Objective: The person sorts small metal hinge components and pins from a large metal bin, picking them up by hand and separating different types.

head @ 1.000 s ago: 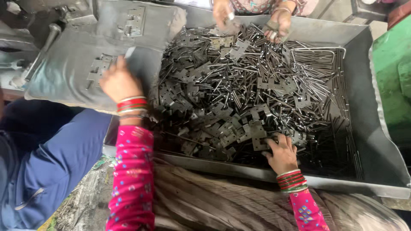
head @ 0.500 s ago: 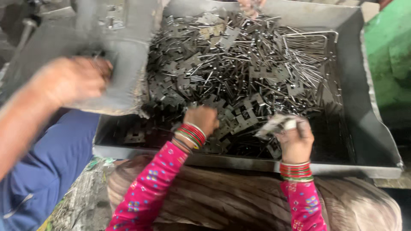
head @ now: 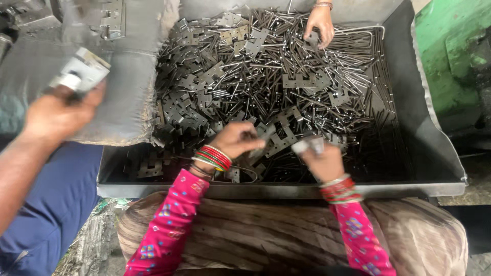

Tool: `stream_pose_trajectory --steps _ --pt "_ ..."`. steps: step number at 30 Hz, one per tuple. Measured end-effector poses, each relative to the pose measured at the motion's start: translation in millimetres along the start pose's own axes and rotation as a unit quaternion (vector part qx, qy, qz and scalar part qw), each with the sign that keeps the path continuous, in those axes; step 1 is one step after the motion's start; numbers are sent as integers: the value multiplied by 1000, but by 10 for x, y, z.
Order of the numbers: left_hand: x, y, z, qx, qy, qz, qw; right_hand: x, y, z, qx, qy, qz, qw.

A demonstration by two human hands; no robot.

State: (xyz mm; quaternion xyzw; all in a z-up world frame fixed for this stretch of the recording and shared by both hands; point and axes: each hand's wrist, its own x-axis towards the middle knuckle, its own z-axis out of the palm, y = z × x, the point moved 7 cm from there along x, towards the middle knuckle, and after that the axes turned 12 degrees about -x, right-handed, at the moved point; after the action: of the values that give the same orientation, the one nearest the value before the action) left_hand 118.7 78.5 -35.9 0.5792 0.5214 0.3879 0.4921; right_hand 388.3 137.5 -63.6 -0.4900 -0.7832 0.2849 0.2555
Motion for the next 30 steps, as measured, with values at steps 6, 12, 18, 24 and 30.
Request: stream_pose_trajectory --steps 6,12,18,24,30 --pt "-113 146 -125 -408 22 -114 905 -62 -462 502 -386 -22 -237 891" --pt "-78 165 -492 -318 86 26 944 -3 104 -24 -4 95 -41 995" --pt "-33 -186 -305 -429 250 -24 868 -92 302 44 580 4 224 783" --pt "-133 -39 798 65 158 147 974 -290 273 914 523 -80 267 806" --pt "-146 44 496 162 228 27 960 11 250 698 124 -30 100 987"
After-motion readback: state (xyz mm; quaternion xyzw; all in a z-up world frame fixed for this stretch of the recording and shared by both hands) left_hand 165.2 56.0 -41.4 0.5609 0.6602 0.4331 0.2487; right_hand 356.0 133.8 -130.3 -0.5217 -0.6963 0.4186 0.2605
